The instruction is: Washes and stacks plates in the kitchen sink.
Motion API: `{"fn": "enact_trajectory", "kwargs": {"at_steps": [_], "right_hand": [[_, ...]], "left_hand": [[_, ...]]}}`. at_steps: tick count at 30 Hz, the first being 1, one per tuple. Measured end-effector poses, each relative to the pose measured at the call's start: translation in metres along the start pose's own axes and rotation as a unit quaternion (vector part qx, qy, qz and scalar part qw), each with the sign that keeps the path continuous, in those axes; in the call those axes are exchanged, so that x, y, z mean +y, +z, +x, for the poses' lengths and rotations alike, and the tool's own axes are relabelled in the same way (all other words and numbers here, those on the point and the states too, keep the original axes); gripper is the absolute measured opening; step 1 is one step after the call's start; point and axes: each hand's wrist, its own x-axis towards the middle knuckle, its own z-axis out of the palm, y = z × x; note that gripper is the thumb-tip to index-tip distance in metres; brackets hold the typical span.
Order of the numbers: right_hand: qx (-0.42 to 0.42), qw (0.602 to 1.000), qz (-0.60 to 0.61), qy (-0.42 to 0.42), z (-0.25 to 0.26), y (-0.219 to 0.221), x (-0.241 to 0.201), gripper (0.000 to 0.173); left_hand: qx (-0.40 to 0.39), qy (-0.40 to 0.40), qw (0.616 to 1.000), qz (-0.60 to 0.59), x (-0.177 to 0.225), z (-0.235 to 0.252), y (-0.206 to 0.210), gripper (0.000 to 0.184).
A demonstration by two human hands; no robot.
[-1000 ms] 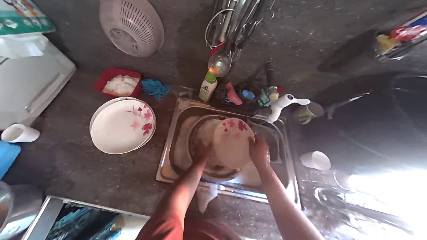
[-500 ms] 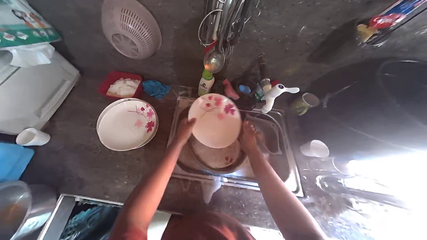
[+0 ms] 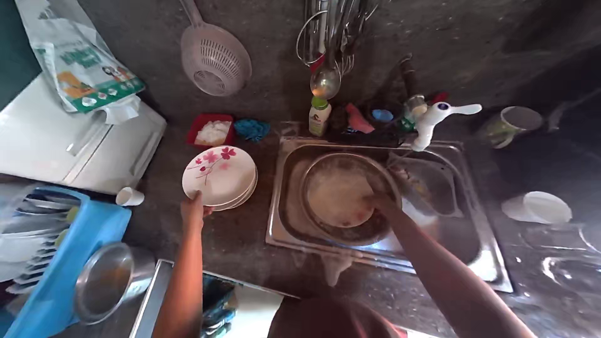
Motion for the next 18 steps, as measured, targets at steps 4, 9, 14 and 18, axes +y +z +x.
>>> {"fn": "enact_trajectory", "kwargs": {"at_steps": [4, 9, 14, 18], "right_hand": [[0.133, 0.988, 0.074, -0.038, -0.029, -0.022, -0.014, 0.049], [0.201, 0.969, 0.023, -0.144, -0.078, -0.065, -0.046, 0.047], [0.205, 0.965, -0.055, -0.156, -0.093, -0.080, -0.066, 0.050], [0.153, 0.982, -0.052, -0.094, -0.065, -0.064, -0.065, 0.043]], "left_hand": [[0.057, 0.058, 0.952, 0.296, 0.009, -0.013, -0.005, 0.062], [0.045, 0.309, 0.921, 0.234, 0.008, -0.055, 0.048, 0.048], [-0.192, 0.336, 0.888, 0.251, -0.001, -0.127, 0.159, 0.047], [-0.346, 0.309, 0.838, 0.288, -0.026, -0.146, 0.266, 0.058]]}}
